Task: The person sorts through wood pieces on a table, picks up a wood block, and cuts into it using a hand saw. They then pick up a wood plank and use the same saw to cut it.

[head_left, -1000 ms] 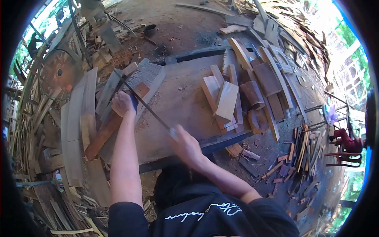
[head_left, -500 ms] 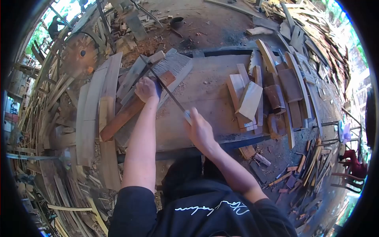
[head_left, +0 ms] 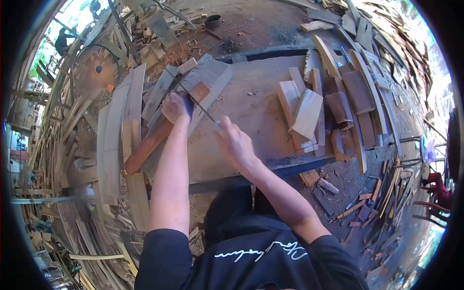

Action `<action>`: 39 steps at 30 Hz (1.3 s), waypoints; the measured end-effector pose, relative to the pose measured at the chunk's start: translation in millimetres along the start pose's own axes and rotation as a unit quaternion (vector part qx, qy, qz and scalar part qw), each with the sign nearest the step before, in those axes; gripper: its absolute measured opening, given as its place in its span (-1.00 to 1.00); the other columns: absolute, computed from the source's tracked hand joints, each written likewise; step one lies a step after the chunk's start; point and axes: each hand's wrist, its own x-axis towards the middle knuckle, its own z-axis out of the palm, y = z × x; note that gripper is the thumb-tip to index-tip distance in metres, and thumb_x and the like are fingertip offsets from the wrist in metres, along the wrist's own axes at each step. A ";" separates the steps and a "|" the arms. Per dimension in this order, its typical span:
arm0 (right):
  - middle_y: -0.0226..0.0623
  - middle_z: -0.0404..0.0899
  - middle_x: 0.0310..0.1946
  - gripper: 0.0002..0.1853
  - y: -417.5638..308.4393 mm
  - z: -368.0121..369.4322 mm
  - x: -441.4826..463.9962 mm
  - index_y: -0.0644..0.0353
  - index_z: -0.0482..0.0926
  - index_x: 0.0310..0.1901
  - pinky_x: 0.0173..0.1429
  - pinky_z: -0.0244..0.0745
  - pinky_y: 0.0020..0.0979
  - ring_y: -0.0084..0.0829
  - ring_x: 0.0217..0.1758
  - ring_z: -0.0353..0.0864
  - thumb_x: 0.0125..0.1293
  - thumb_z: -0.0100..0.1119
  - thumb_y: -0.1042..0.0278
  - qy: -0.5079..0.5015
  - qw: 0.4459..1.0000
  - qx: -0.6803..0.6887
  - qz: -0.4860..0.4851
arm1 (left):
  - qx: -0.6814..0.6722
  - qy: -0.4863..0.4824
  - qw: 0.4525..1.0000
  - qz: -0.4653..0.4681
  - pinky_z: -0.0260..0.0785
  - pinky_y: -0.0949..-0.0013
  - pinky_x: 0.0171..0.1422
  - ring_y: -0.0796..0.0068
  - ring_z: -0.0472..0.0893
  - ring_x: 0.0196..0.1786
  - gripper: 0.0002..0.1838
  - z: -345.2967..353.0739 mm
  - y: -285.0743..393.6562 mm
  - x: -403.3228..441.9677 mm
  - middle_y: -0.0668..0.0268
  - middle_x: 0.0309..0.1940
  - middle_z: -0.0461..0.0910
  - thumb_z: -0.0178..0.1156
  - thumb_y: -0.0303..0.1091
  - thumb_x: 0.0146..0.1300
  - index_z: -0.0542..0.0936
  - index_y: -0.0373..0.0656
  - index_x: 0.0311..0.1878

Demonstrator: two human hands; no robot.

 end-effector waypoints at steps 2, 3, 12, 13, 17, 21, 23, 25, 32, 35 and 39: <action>-0.02 0.58 -0.35 -0.70 3.2 2.9 2.1 0.22 0.37 -0.11 -0.26 0.56 -0.05 0.06 -0.29 0.64 0.31 0.25 0.26 -0.020 1.000 -0.015 0.004 | -0.022 -0.037 0.996 -0.075 0.19 0.15 0.29 0.29 0.53 0.12 -0.55 13.8 0.6 10.9 0.32 -0.06 0.64 -0.31 -0.15 0.45 0.62 -0.06 -0.09; -0.02 0.58 -0.35 -0.70 6.3 -4.7 -13.9 0.22 0.37 -0.11 -0.26 0.56 -0.05 0.06 -0.29 0.64 0.31 0.25 0.26 -0.023 1.000 -0.018 0.010 | -0.048 -0.033 0.994 -0.090 0.14 0.15 0.32 0.29 0.53 0.08 -0.53 22.7 -4.1 13.5 0.31 -0.06 0.63 -0.36 -0.14 0.45 0.59 -0.06 -0.08; 0.02 0.57 -0.37 -0.71 1.3 -8.7 -15.5 0.21 0.32 -0.11 -0.26 0.55 -0.02 0.09 -0.31 0.64 0.34 0.21 0.27 -0.016 0.999 -0.002 0.030 | 0.002 -0.043 0.999 -0.003 0.25 0.03 0.31 0.28 0.47 0.27 -0.58 -6.1 0.7 1.9 0.26 0.03 0.61 -0.31 -0.19 0.46 0.59 -0.04 -0.02; 0.05 0.57 -0.38 -0.71 0.5 7.4 2.9 0.20 0.30 -0.10 -0.27 0.56 -0.01 0.10 -0.32 0.64 0.34 0.19 0.27 -0.017 1.000 -0.006 0.022 | 0.000 -0.033 0.999 0.015 0.23 0.03 0.34 0.28 0.47 0.26 -0.60 18.5 -12.4 11.9 0.27 0.06 0.60 -0.29 -0.20 0.47 0.59 -0.02 -0.01; 0.08 0.58 -0.38 -0.70 -5.4 12.8 24.5 0.19 0.29 -0.10 -0.26 0.57 0.03 0.15 -0.32 0.65 0.34 0.19 0.26 -0.064 0.996 -0.009 0.063 | -0.002 -0.052 0.998 -0.019 0.22 0.03 0.35 0.27 0.47 0.27 -0.59 2.0 -1.4 7.3 0.27 0.08 0.58 -0.30 -0.17 0.49 0.57 -0.02 0.03; 0.14 0.63 -0.32 -0.68 -7.2 12.0 22.7 0.19 0.31 -0.10 -0.17 0.56 0.05 0.19 -0.23 0.65 0.34 0.19 0.20 -0.073 0.994 0.002 0.083 | -0.056 -0.006 0.998 0.042 0.19 -0.06 0.37 0.09 0.44 0.27 -0.57 -0.9 -11.4 -1.3 0.19 0.16 0.52 -0.21 -0.07 0.49 0.53 -0.07 0.15; 0.14 0.63 -0.32 -0.68 -8.4 11.8 25.2 0.18 0.31 -0.09 -0.17 0.56 0.05 0.19 -0.23 0.65 0.34 0.19 0.20 -0.077 0.994 -0.007 0.079 | -0.079 0.039 0.990 0.109 0.17 -0.10 0.39 0.00 0.42 0.27 -0.56 -17.5 -21.0 -12.6 0.15 0.20 0.48 -0.15 -0.04 0.48 0.51 -0.09 0.19; 0.14 0.62 -0.32 -0.69 -9.2 11.7 24.9 0.18 0.31 -0.09 -0.17 0.55 0.06 0.19 -0.23 0.65 0.35 0.18 0.21 -0.077 0.994 -0.009 0.080 | -0.106 -0.075 0.967 0.217 0.17 -0.12 0.40 -0.14 0.40 0.27 -0.52 -50.0 -30.4 -24.8 0.00 0.26 0.40 0.03 -0.02 0.40 0.49 -0.16 0.21; 0.13 0.62 -0.34 -0.71 -12.4 16.7 20.8 0.17 0.32 -0.09 -0.19 0.53 0.09 0.20 -0.26 0.65 0.36 0.17 0.21 -0.063 0.996 -0.026 0.065 | 0.025 -0.202 0.945 0.255 0.37 -0.05 0.29 -0.18 0.47 0.22 -0.47 -89.9 -10.9 -17.6 -0.13 0.15 0.45 0.30 -0.07 0.23 0.56 -0.36 0.06; 0.12 0.61 -0.34 -0.71 -6.3 20.2 19.0 0.17 0.32 -0.10 -0.20 0.54 0.08 0.20 -0.26 0.65 0.36 0.17 0.21 -0.078 0.994 -0.038 0.072 | 0.029 -0.211 0.945 0.247 0.42 -0.04 0.24 -0.19 0.50 0.18 -0.53 -93.1 -2.1 -17.5 -0.14 0.11 0.48 0.33 -0.13 0.21 0.60 -0.39 -0.03; 0.09 0.60 -0.35 -0.73 -3.8 12.5 -0.1 0.18 0.32 -0.09 -0.26 0.56 0.03 0.15 -0.32 0.65 0.37 0.15 0.23 -0.049 0.998 -0.029 0.040 | 0.031 -0.198 0.951 0.237 0.42 -0.05 0.24 -0.20 0.51 0.17 -0.55 -94.5 -0.7 -20.5 -0.15 0.10 0.48 0.33 -0.16 0.21 0.60 -0.40 -0.04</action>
